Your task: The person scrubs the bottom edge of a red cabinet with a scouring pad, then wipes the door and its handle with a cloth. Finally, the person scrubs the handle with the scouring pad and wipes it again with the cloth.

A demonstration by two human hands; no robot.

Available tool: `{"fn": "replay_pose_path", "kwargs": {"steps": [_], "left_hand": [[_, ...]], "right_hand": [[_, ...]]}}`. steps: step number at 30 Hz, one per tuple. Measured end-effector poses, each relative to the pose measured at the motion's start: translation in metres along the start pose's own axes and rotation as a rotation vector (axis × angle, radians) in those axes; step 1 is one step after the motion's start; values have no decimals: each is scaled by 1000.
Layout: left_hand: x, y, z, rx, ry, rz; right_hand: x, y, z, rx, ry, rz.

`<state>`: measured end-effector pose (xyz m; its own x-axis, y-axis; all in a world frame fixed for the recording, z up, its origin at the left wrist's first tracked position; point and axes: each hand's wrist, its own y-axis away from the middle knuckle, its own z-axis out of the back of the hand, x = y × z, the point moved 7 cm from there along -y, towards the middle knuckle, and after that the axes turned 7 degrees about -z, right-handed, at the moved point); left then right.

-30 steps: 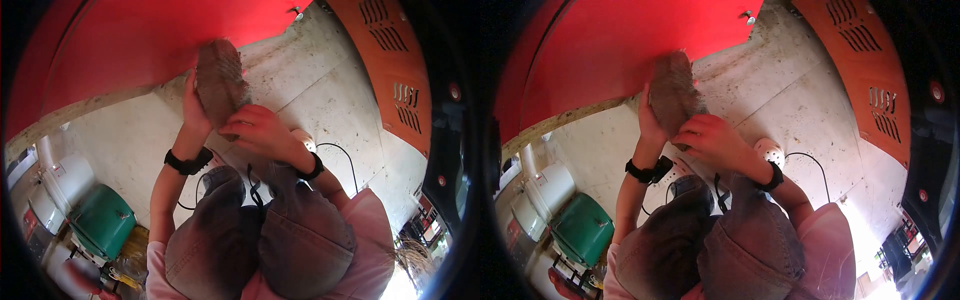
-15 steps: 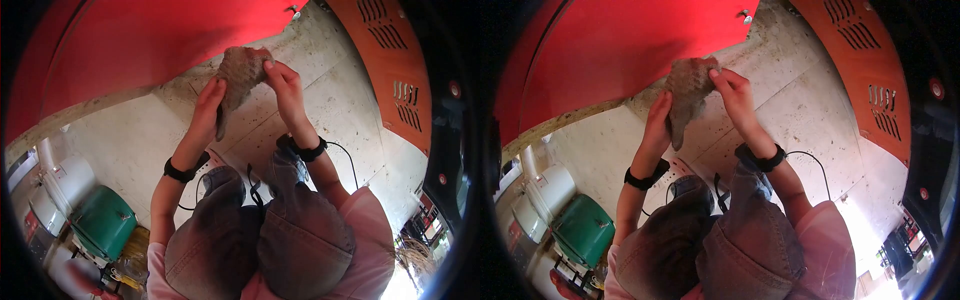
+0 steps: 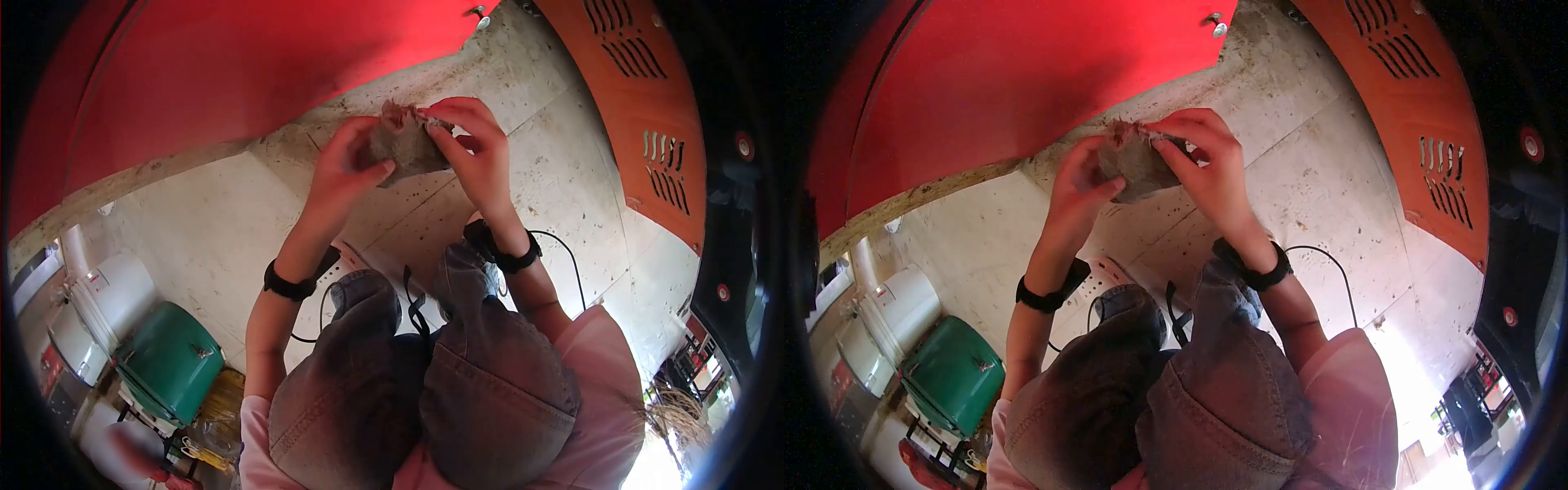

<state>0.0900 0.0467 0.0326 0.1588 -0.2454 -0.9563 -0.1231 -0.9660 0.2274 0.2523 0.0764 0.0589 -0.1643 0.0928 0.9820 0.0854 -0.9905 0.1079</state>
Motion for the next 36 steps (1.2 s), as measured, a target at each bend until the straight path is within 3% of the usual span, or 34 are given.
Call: {"fn": "replay_pose_path", "kwargs": {"steps": [4, 10, 12, 15, 18, 21, 24, 27, 30, 33, 36], "left_hand": [[4, 5, -20, 207, 148, 87], [5, 8, -31, 280, 339, 233], [3, 4, -33, 286, 444, 252], [4, 1, -23, 227, 494, 176], [7, -3, -3, 205, 296, 132], [2, -6, 17, 86, -136, 99], [-28, -5, 31, -12, -865, -299], [-59, -3, 28, -56, -803, -554], [-46, -5, 29, -11, -377, -369], [-16, -4, 34, -219, -99, -16], [7, -8, 31, -281, 225, 89]], "right_hand": [[23, 12, 6, -95, 248, 400], [61, 26, 13, 43, -42, 495], [63, 25, 15, 188, -63, 486], [64, 26, 15, 220, -124, 460], [60, 20, 20, 133, -94, 414], [50, 16, 25, 23, 14, 369], [54, 16, 25, -43, 211, 431], [42, 12, 32, -205, 254, 316], [13, 5, 32, -274, 203, 65], [-7, 1, 27, -224, 101, -169], [-21, 2, 18, -154, -88, -293]]}}
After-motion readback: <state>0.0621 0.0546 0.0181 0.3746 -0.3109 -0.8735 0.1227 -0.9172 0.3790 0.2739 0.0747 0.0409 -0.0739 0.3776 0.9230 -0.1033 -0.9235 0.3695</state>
